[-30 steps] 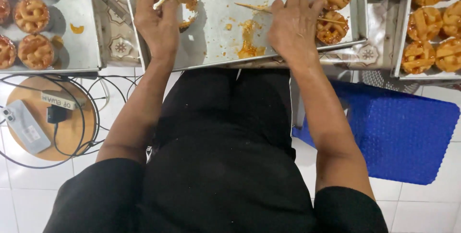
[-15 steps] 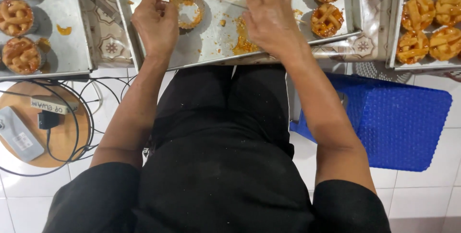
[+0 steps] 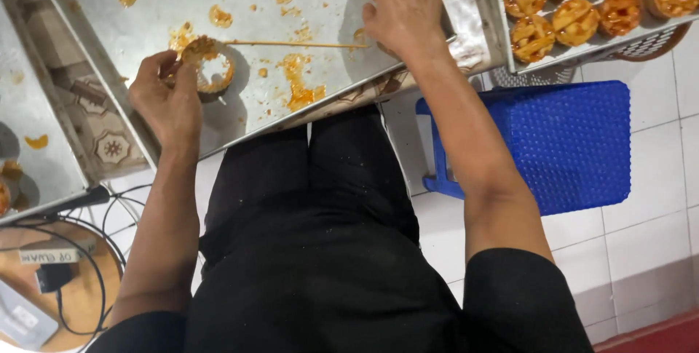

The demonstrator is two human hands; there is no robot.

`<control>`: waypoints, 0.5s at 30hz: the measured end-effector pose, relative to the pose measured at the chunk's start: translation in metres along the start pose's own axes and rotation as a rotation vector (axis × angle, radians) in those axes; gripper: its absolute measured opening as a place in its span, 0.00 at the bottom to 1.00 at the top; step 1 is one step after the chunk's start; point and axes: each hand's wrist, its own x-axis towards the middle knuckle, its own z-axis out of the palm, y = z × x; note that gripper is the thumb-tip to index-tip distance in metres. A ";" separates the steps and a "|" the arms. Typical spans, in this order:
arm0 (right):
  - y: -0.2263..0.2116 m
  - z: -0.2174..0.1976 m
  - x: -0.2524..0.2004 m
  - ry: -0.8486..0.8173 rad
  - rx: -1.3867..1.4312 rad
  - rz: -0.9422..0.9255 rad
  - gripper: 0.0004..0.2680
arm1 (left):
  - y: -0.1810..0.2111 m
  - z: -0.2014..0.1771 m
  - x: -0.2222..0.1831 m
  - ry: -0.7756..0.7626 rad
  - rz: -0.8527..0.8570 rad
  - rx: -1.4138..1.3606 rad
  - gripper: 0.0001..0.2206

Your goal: Removing small baked pies from their metal molds using a wooden skewer to loosen the edges.

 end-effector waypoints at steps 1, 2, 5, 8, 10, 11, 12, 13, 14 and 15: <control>0.003 0.007 0.001 0.032 0.014 -0.011 0.20 | 0.003 0.000 0.000 -0.006 0.018 0.007 0.09; 0.003 0.005 0.002 0.035 0.011 0.000 0.20 | 0.001 0.000 -0.001 -0.012 0.027 0.003 0.09; 0.004 -0.012 0.000 0.015 0.215 0.026 0.17 | -0.001 0.004 -0.001 -0.019 0.043 -0.005 0.09; 0.007 -0.056 -0.011 0.011 0.312 0.055 0.18 | 0.002 0.005 -0.002 -0.020 -0.011 -0.036 0.08; 0.017 -0.091 -0.019 -0.200 0.399 0.054 0.19 | 0.004 0.005 -0.001 -0.039 -0.100 -0.021 0.08; 0.030 -0.116 -0.020 -0.196 0.398 0.053 0.19 | 0.003 0.004 -0.001 -0.036 -0.097 -0.022 0.08; 0.044 -0.140 -0.021 -0.328 0.498 0.166 0.14 | 0.001 0.004 -0.001 -0.045 -0.116 -0.022 0.09; 0.059 -0.164 -0.023 -0.466 0.596 0.279 0.09 | -0.001 0.005 -0.002 -0.057 -0.138 -0.023 0.09; 0.091 -0.153 -0.023 -0.466 0.594 0.278 0.09 | 0.000 0.007 0.000 -0.056 -0.139 -0.026 0.09; 0.122 -0.140 -0.024 -0.327 0.496 0.230 0.07 | -0.001 0.009 0.001 -0.062 -0.127 -0.014 0.10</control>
